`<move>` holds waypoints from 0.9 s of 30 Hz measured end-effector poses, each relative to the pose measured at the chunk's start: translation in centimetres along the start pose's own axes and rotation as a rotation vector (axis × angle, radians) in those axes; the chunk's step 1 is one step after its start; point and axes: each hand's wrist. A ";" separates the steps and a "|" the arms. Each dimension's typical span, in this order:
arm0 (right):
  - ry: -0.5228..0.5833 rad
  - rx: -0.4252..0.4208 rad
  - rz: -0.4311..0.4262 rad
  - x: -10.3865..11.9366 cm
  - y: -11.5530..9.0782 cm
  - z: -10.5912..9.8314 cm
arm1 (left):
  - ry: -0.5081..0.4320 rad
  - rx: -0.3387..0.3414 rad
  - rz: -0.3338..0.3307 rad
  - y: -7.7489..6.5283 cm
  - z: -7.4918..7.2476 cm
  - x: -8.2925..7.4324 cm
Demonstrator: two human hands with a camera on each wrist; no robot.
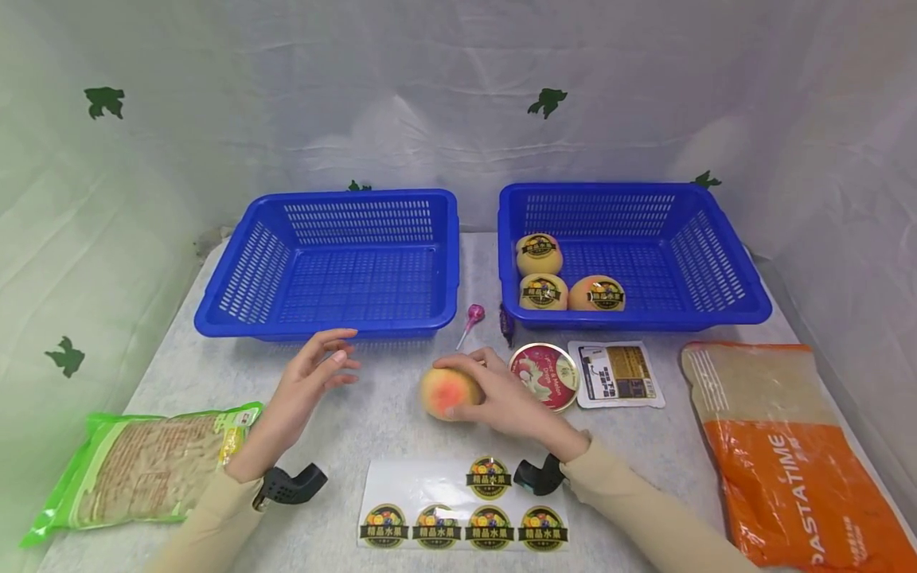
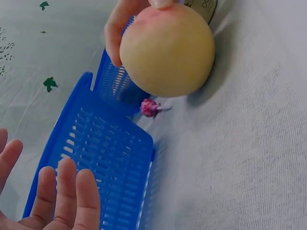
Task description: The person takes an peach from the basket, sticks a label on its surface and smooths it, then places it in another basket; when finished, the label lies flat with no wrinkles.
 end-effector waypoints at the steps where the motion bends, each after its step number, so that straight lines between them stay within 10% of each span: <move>1: -0.022 -0.005 0.006 0.1 0.0 0.1 | -0.002 0.007 0.000 0.0 0.1 0.0; 27: 0.002 0.182 -0.015 0.3 0.1 -0.4 | 0.003 0.171 -0.041 -0.1 1.8 0.8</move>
Point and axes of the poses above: each hand's wrist, its own y-axis towards the middle knuckle, its own z-axis out of the palm, x = y × z, and after that the axes turned 11 degrees about x, right-handed
